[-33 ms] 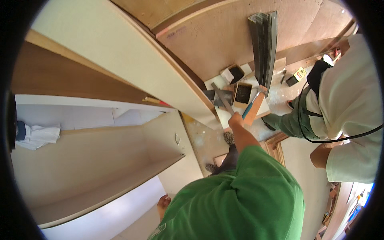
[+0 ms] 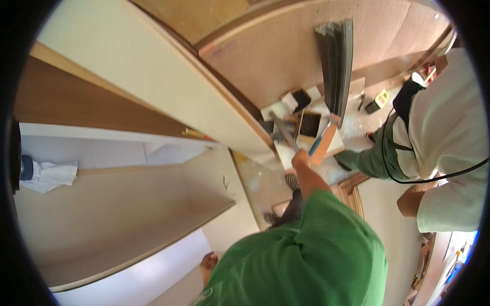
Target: The person uses a ruler to mark a wooden panel, then uses a knife to trim and peel a thin strip from the edge of the wood.
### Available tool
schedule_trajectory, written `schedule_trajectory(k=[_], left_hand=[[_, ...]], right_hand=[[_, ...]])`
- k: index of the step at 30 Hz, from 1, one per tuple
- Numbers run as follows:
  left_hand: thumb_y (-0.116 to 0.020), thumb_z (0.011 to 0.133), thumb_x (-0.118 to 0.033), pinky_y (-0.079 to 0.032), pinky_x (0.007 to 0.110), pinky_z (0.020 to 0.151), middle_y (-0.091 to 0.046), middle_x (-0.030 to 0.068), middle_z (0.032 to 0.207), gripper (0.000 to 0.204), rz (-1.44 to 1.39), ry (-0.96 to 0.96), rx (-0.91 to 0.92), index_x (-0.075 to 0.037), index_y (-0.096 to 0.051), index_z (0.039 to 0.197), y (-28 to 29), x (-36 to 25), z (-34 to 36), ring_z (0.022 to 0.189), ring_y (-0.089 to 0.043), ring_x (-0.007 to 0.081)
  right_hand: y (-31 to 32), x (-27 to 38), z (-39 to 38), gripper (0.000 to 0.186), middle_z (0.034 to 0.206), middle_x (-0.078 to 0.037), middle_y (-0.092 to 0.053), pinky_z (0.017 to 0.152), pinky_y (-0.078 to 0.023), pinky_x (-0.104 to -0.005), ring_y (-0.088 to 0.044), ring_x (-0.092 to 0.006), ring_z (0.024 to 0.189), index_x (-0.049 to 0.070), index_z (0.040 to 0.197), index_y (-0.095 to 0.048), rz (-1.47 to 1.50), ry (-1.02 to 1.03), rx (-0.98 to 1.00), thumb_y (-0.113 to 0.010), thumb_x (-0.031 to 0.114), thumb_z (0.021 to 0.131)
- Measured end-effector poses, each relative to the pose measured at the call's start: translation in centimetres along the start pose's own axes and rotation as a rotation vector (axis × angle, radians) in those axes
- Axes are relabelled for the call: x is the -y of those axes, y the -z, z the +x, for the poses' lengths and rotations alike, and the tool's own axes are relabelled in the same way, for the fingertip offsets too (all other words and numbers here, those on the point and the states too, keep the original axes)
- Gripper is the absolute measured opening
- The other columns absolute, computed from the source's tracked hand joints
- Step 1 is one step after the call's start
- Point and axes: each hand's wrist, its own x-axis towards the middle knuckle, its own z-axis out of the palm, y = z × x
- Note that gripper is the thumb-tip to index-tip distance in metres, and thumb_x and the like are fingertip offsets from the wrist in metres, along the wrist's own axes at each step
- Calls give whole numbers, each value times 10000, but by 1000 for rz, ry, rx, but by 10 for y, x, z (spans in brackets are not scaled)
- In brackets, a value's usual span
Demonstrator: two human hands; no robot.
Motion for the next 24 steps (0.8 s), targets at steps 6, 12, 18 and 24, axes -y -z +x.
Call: schedule_trajectory(k=[6,12,18,24], left_hand=[[-684,970,-139,-546,268,683,-717,72,774,232,-81,-39,47,-3,-704,1157,-19,-1,32,730,-689,128],[-693,969,-142,-538,253,681,-714,69,772,236,-222,-105,11,13,-703,1147,-47,-23,48,723,-676,115],[-704,964,-175,-543,269,688,-718,70,779,256,-243,-145,18,15,-709,1136,-73,-25,53,730,-675,122],[-681,969,-315,-563,348,713,-735,147,839,325,-115,-193,-139,-54,-720,1159,-80,-27,37,744,-709,241]], right_hand=[[18,-7,-15,418,1313,-237,-595,1010,-497,-475,-615,-390,1172,-32,1293,-561,8,-157,-204,-591,244,981],[217,35,14,344,900,-219,-681,797,-520,-447,-666,-351,853,-28,1056,-663,724,397,-970,-614,310,1015],[558,201,1,579,1081,-251,-713,918,-517,-439,-684,-350,1038,-29,1161,-675,565,671,-1086,-661,508,946],[574,239,55,447,973,-159,-643,752,-479,-362,-609,-248,887,61,1049,-639,36,693,-690,-724,470,891]])
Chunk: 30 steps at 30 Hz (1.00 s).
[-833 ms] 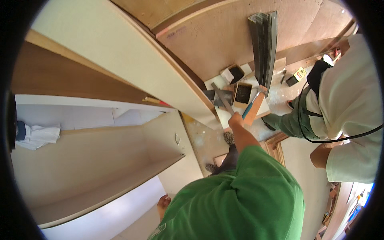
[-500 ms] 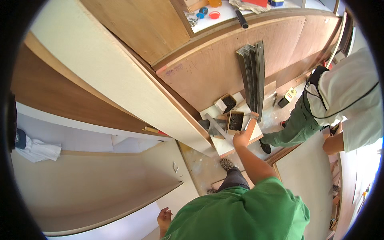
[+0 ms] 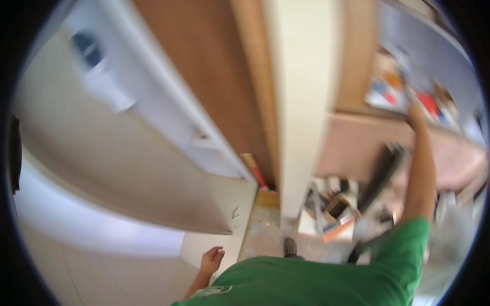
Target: The person uses a ruler to mark a wooden panel, then uses a knife to trim and peel a thin strip from the edge of the wood.
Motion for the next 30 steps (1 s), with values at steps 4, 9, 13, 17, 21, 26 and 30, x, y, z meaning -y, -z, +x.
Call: schedule_trajectory(k=[4,9,13,17,21,26,30], left_hand=[[-657,972,-361,-574,419,766,-750,170,909,364,46,70,-38,-76,-713,1191,16,-22,-12,823,-728,312],[-670,961,-341,-567,421,755,-743,163,893,339,-46,62,-127,-60,-725,1143,27,-18,-14,803,-717,324],[-748,881,-177,-530,413,722,-700,136,832,232,15,-330,-460,-35,-730,1063,64,-24,15,780,-665,321],[-760,814,-110,-482,436,816,-672,141,989,300,213,-693,-876,-27,-699,1096,187,-80,46,907,-617,337],[-770,812,-125,-439,467,969,-625,163,1213,484,261,-966,-1238,-35,-620,1263,313,-117,59,1128,-563,356],[-734,871,-143,-412,468,1080,-576,181,1358,536,107,-1270,-1413,-11,-567,1363,447,-160,61,1272,-512,367],[-628,979,-189,-356,451,1151,-547,176,1429,493,-89,-1325,-1247,23,-517,1410,512,-181,59,1340,-490,310]], right_hand=[[23,-55,0,236,807,-34,-580,562,-431,-251,-523,-128,654,143,926,-606,938,-172,105,-716,351,940],[69,64,-77,87,708,59,-547,463,-409,-171,-492,-49,531,152,1007,-656,1362,-124,-93,-702,220,981],[81,116,-137,352,882,21,-576,501,-407,-178,-509,-69,585,82,1347,-570,1498,129,-191,-633,192,1020],[103,224,-258,496,998,-14,-542,493,-402,-195,-485,-82,579,69,1507,-423,1519,401,-105,-565,228,1059],[111,313,-364,592,807,-4,-439,464,-391,-222,-458,-85,565,64,1514,-385,1529,421,-58,-537,421,1066],[79,415,-449,606,756,1,-456,472,-414,-229,-468,-92,551,20,1428,-483,1379,646,94,-556,480,1040],[67,531,-518,456,772,-6,-488,509,-431,-225,-506,-85,573,16,1284,-574,1332,687,349,-625,383,1018]])
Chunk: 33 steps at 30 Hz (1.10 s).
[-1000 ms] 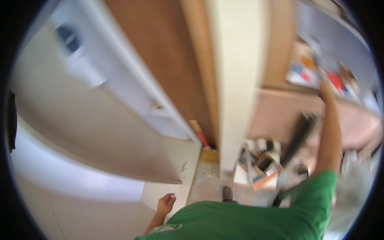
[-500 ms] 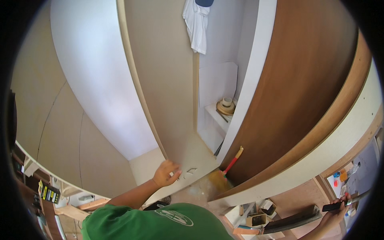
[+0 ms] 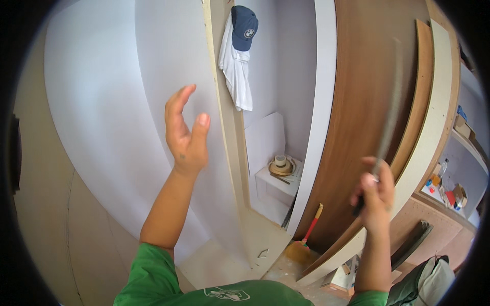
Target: The person uses a ruler to mark a wooden panel, then uses a knife to trim and peel a thin strip from the edge of the wood.
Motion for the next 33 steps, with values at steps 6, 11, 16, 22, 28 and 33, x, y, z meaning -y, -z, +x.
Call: schedule_trajectory(k=[6,11,16,22,28,33], left_hand=[[-528,1053,-254,-412,396,1090,-572,165,1355,429,-151,-19,-94,33,-555,1371,-8,42,83,1253,-535,289],[-321,1102,-458,-335,387,1170,-523,172,1463,620,-276,75,-123,31,-511,1432,-18,51,149,1361,-483,288],[-422,1103,-350,-351,391,1177,-553,181,1432,494,-410,-106,-221,49,-575,1351,-27,72,224,1364,-490,279],[-381,1108,-422,-368,375,1165,-585,213,1403,604,-351,-98,-198,85,-528,1401,-27,76,284,1350,-521,276],[-413,1093,-351,-423,383,1114,-621,228,1357,538,-299,-190,-241,89,-549,1370,-24,72,303,1278,-585,298],[-452,1084,-310,-433,378,1111,-631,218,1349,500,-429,-241,-239,90,-559,1363,-32,82,315,1272,-592,306]], right_hand=[[-145,43,79,403,742,12,-487,591,-444,-282,-577,-106,694,7,1044,-619,-9,242,206,-596,410,1041],[-212,48,163,555,719,-9,-496,615,-414,-303,-485,-120,669,46,946,-609,-116,253,308,-509,585,1033],[-267,58,221,667,666,-17,-460,614,-409,-339,-435,-151,645,56,736,-525,-169,360,297,-473,663,1009],[-286,66,259,699,646,-33,-477,626,-419,-358,-472,-172,660,45,711,-492,-166,529,227,-457,677,1007],[-297,77,265,748,664,-58,-523,649,-435,-383,-507,-202,664,47,746,-548,-152,538,165,-409,740,990],[-304,77,271,782,647,-64,-534,651,-445,-384,-515,-225,665,50,723,-593,-150,536,76,-392,758,985]])
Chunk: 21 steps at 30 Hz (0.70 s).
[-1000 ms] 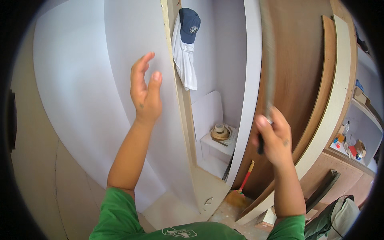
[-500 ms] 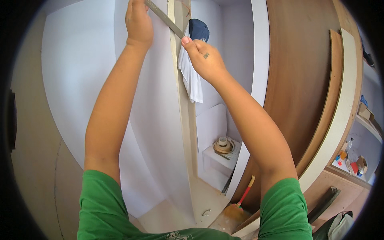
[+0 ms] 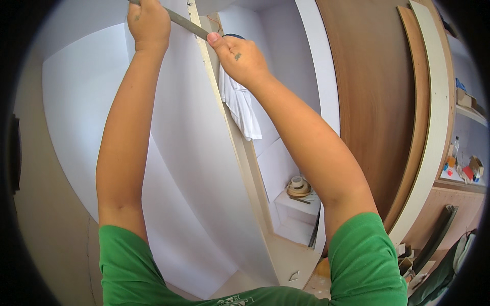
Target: The person uses a ruler to mark a wooden panel, then uses a knife to trim and peel a thin strip from the edge of the wood.
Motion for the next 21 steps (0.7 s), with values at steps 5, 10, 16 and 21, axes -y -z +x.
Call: schedule_trajectory(k=[5,10,16,21], left_hand=[[-425,1085,-325,-412,387,1134,-617,238,1376,515,293,-44,57,89,-573,1353,-8,20,11,1297,-577,337],[-405,1080,-366,-396,387,1146,-603,271,1384,559,353,51,68,83,-559,1376,-4,2,2,1321,-550,373],[-379,1074,-417,-333,402,1178,-514,247,1471,612,267,148,52,61,-485,1442,-4,-17,2,1387,-471,342],[-358,1070,-460,-281,415,1205,-440,226,1543,663,280,295,89,42,-423,1498,-20,-16,-3,1442,-406,317]], right_hand=[[-3,-8,14,801,638,-66,-540,652,-453,-393,-528,-235,670,37,701,-597,13,-20,-56,-400,762,979],[-6,-7,0,797,666,-69,-550,652,-449,-393,-543,-229,692,45,709,-581,49,-37,-64,-395,773,973],[1,-1,2,828,644,-70,-506,637,-425,-391,-503,-224,668,56,646,-488,1,-31,3,-353,810,959],[5,-12,5,781,629,-33,-470,634,-412,-362,-456,-174,661,33,660,-519,79,-52,12,-454,744,977]])
